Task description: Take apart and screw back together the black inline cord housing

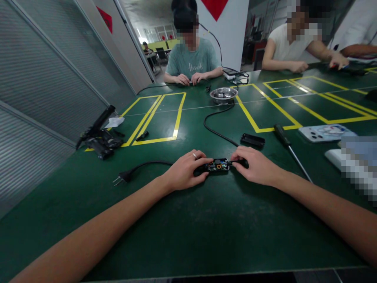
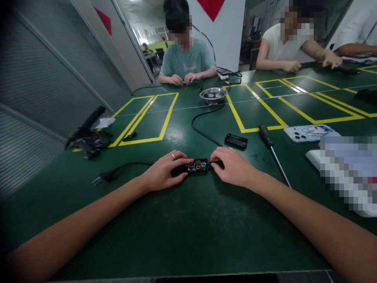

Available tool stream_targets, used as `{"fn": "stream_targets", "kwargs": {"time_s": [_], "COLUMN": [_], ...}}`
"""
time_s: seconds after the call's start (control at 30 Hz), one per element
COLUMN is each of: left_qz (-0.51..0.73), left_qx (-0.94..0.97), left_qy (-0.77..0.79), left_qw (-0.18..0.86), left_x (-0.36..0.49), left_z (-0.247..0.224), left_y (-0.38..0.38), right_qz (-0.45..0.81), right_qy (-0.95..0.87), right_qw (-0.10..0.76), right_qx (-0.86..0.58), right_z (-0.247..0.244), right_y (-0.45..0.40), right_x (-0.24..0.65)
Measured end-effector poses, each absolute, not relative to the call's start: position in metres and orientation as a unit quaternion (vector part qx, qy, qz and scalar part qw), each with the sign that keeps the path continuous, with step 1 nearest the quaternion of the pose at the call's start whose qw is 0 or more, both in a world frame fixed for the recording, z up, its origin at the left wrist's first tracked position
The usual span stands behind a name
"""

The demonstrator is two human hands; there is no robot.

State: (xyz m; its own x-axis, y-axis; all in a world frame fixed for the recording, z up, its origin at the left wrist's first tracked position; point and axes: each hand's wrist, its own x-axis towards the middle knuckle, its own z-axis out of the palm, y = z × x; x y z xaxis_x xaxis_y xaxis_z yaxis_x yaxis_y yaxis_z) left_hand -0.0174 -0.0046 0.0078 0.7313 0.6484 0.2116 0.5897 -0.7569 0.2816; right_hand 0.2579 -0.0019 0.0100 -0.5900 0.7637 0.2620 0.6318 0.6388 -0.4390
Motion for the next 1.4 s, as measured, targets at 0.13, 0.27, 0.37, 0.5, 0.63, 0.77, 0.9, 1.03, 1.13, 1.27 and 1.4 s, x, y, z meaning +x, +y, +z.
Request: {"fn": "stream_targets", "kwargs": {"time_s": [0.13, 0.27, 0.37, 0.5, 0.63, 0.77, 0.9, 1.03, 1.13, 1.27, 1.4], "left_qz": [0.151, 0.149, 0.150, 0.150, 0.165, 0.165, 0.163, 0.144, 0.140, 0.126, 0.109], "left_qx": [0.925, 0.925, 0.925, 0.925, 0.901, 0.900, 0.901, 0.906, 0.908, 0.914, 0.922], "left_qy": [0.333, 0.335, 0.335, 0.330, 0.369, 0.374, 0.375, 0.376, 0.377, 0.370, 0.362], "left_qw": [0.101, 0.098, 0.098, 0.118, 0.154, 0.150, 0.147, 0.129, 0.117, 0.105, 0.088], "left_x": [-0.017, -0.017, -0.017, -0.020, -0.030, -0.038, -0.037, -0.034, -0.034, -0.033, -0.030], "left_z": [0.009, 0.008, 0.008, 0.011, 0.014, 0.012, 0.011, 0.013, 0.013, 0.012, 0.011], "left_y": [-0.005, -0.004, -0.003, -0.004, -0.002, 0.003, 0.002, -0.002, -0.002, 0.000, 0.000], "right_qz": [0.165, 0.164, 0.157, 0.161, 0.172, 0.175, 0.163, 0.158, 0.160, 0.094, -0.019], "right_qy": [-0.879, -0.880, -0.884, -0.883, -0.880, -0.881, -0.882, -0.888, -0.889, -0.875, -0.852], "right_qw": [0.218, 0.216, 0.211, 0.207, 0.207, 0.204, 0.206, 0.208, 0.216, 0.250, 0.243], "right_qx": [-0.390, -0.389, -0.386, -0.389, -0.391, -0.391, -0.390, -0.379, -0.370, -0.404, -0.464], "right_z": [0.009, 0.009, 0.010, 0.012, 0.012, 0.012, 0.011, 0.011, 0.012, 0.018, 0.020], "right_y": [-0.001, -0.001, -0.001, -0.001, -0.001, -0.001, -0.002, -0.003, -0.001, 0.006, 0.021], "right_x": [0.260, 0.261, 0.261, 0.262, 0.262, 0.262, 0.261, 0.260, 0.261, 0.268, 0.285]}}
